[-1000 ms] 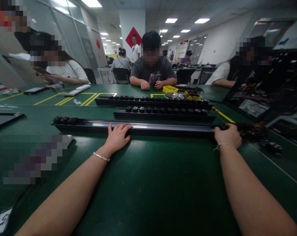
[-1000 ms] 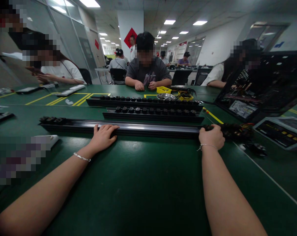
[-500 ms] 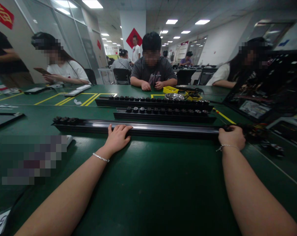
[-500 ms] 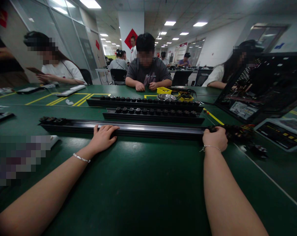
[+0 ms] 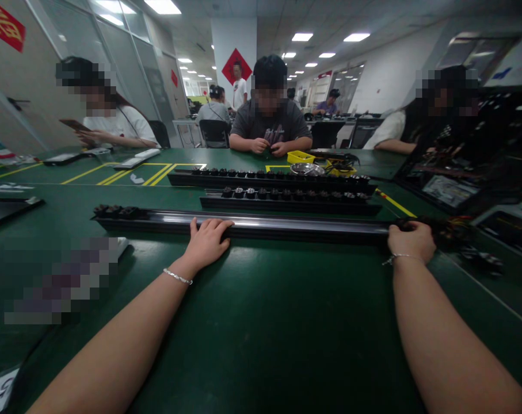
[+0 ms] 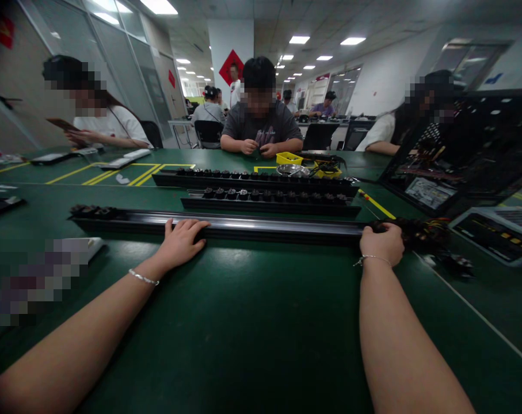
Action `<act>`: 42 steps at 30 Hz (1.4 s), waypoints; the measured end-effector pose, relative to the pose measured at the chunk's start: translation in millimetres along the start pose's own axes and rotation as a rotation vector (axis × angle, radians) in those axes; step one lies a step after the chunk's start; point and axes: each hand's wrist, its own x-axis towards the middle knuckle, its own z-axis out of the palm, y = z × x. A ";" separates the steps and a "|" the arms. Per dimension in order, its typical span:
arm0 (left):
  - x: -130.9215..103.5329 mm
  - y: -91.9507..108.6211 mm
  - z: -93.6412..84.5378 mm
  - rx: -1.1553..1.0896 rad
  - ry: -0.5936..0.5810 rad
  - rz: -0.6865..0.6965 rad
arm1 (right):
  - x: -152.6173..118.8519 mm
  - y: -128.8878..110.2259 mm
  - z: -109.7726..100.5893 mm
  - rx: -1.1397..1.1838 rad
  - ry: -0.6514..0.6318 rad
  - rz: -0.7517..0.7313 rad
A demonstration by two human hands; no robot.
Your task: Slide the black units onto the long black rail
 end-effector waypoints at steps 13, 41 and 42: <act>0.0 -1.1 -0.4 0.006 -0.011 -0.002 | 8.3 11.6 9.4 0.126 0.102 -0.005; -0.1 -3.9 3.1 0.011 0.003 0.001 | 37.5 46.9 -10.2 0.180 0.431 0.000; 0.0 -3.9 3.3 0.011 0.006 0.003 | 39.7 53.6 -15.2 0.127 0.439 0.001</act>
